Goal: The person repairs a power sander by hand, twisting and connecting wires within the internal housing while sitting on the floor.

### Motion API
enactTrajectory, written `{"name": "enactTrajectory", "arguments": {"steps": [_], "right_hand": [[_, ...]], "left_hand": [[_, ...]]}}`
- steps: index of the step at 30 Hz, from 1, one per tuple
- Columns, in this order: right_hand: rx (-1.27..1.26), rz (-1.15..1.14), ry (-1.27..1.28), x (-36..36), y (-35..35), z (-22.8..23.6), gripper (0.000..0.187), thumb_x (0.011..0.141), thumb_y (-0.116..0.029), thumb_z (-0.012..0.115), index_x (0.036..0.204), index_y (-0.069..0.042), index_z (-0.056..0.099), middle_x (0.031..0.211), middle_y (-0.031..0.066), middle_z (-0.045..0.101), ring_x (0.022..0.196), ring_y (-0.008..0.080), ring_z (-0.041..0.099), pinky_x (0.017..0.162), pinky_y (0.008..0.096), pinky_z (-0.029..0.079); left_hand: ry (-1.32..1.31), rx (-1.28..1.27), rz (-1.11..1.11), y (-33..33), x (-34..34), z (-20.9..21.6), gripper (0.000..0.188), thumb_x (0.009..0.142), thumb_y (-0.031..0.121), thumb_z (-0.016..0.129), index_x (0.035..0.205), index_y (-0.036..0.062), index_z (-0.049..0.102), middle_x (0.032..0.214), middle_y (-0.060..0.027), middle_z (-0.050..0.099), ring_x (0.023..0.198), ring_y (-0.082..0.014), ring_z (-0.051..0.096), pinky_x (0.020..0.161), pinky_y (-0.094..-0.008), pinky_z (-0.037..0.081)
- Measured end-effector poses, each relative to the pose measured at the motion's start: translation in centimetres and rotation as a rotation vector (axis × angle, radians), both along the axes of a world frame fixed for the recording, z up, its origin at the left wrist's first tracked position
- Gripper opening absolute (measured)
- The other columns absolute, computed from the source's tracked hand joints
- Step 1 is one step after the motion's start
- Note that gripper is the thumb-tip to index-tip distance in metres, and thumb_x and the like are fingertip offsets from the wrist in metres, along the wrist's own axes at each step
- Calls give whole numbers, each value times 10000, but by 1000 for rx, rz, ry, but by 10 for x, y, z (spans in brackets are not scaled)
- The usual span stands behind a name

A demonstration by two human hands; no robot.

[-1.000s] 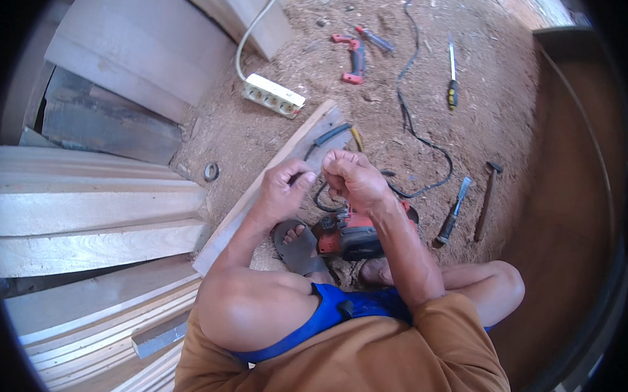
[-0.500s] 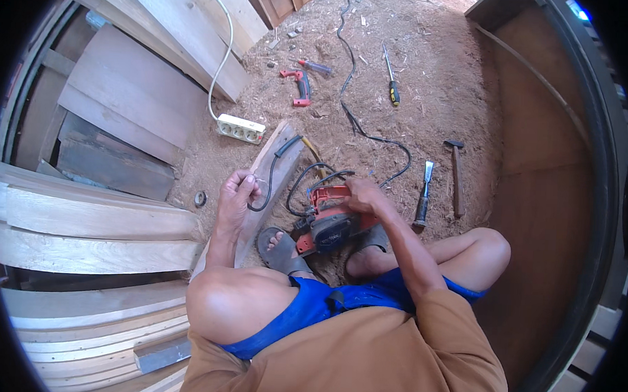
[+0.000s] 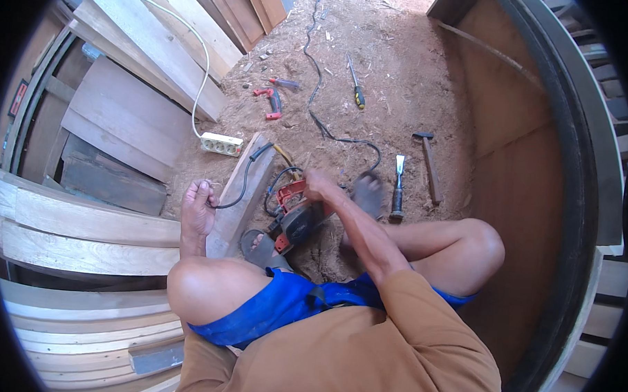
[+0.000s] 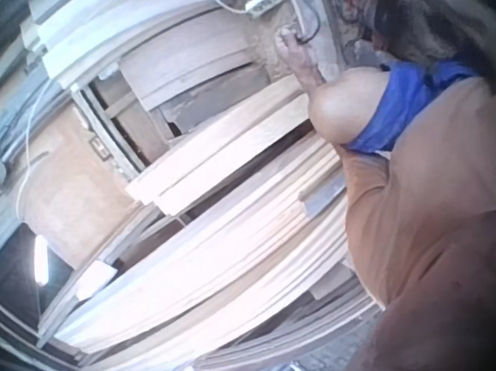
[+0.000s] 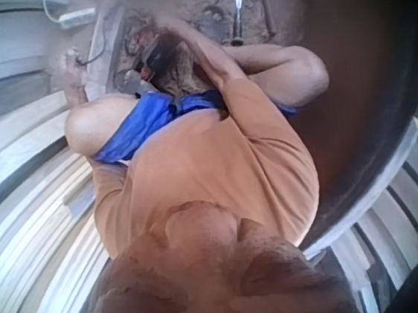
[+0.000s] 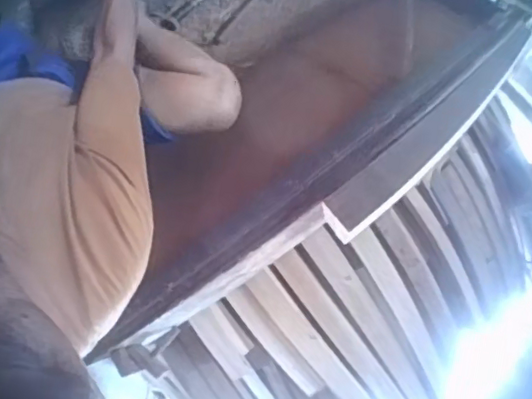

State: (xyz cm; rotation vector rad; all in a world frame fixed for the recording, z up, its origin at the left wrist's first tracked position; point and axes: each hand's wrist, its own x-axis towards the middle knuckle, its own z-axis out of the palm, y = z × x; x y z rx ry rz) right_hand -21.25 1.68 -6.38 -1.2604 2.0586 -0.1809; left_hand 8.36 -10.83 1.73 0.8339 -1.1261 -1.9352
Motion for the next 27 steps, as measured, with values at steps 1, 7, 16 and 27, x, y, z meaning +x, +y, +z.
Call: {"name": "enactTrajectory", "arguments": {"steps": [1, 7, 16, 27], "right_hand": [[-4, 1, -14, -4, -2, -15, 377, 731, -86, 625, 1095, -25, 700, 1065, 246, 708, 1042, 400, 680, 875, 483, 536], [-170, 20, -58, -25, 13, -36, 422, 683, -146, 711, 1089, -30, 711, 993, 231, 717, 977, 381, 690, 830, 463, 536], [-460, -38, 136, -15, 16, 6, 368, 839, -162, 687, 1172, -6, 659, 1012, 203, 686, 976, 336, 664, 835, 441, 518], [-502, -144, -425, 46, -21, 68, 241, 875, -98, 675, 1091, 9, 673, 953, 186, 682, 851, 328, 683, 760, 410, 538]], "left_hand": [[37, 2, -6, -3, 3, 4, 112, 999, 155, 634, 1052, 63, 596, 818, -6, 579, 700, -89, 509, 654, -220, 443], [48, 88, -88, 9, -2, 0, 122, 987, 98, 634, 1092, 44, 604, 871, -27, 599, 735, -104, 528, 682, -250, 462], [103, 195, -6, -7, 3, -39, 98, 980, 69, 622, 1076, 49, 624, 897, -26, 632, 778, -92, 568, 716, -240, 481], [-222, 119, -207, -6, -27, -59, 98, 949, 110, 670, 1007, 35, 646, 889, 32, 613, 809, -29, 525, 731, -198, 442]]}}
